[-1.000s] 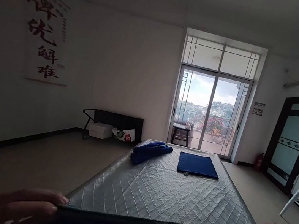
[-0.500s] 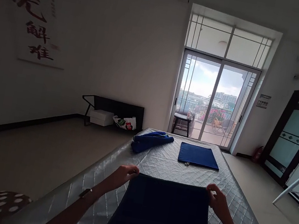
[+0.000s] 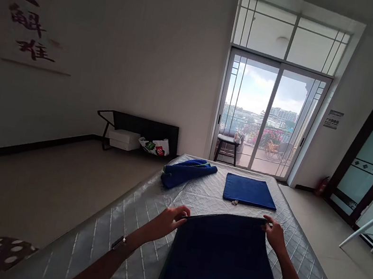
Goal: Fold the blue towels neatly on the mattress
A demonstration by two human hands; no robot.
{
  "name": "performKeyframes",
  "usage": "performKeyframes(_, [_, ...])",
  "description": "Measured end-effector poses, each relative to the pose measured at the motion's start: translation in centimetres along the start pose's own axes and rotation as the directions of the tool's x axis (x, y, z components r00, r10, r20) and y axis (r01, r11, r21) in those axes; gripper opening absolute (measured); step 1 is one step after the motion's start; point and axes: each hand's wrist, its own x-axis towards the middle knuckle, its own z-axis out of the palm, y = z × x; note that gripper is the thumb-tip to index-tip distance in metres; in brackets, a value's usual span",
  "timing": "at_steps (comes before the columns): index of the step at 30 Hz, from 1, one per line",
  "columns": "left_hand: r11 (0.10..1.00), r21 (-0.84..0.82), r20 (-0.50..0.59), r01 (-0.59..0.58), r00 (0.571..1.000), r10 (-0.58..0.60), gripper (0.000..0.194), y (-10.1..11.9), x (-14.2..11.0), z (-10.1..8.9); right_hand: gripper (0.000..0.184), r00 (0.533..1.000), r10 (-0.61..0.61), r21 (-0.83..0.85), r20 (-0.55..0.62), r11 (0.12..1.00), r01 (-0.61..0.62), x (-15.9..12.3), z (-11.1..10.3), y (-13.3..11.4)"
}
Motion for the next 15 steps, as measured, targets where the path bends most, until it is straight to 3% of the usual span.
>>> performKeyframes(4, [0.969,-0.097,0.088,-0.226,0.968,0.235,0.018,7.8,-2.4,1.0,0.028,0.991,-0.078,-0.145,-0.113,0.988,0.061,0.7,-4.7,0.8])
performKeyframes(9, [0.81,-0.371,0.09,-0.455,0.85,0.519,0.016,17.4,-4.3,3.8,0.032,0.949,-0.092,-0.23,-0.301,0.973,0.021,-0.5,-11.4,0.5])
performKeyframes(12, [0.689,-0.505,0.093,-0.52,0.761,0.642,0.02,22.0,-4.3,6.2,0.043,0.904,-0.051,-0.234,-0.425,0.971,-0.055,-1.2,-14.9,-0.3])
performKeyframes(15, [0.656,-0.572,0.147,-0.494,0.724,0.674,0.03,25.5,-4.2,8.0,0.05,0.858,-0.077,-0.226,-0.508,0.973,-0.046,-0.8,-17.9,-0.8])
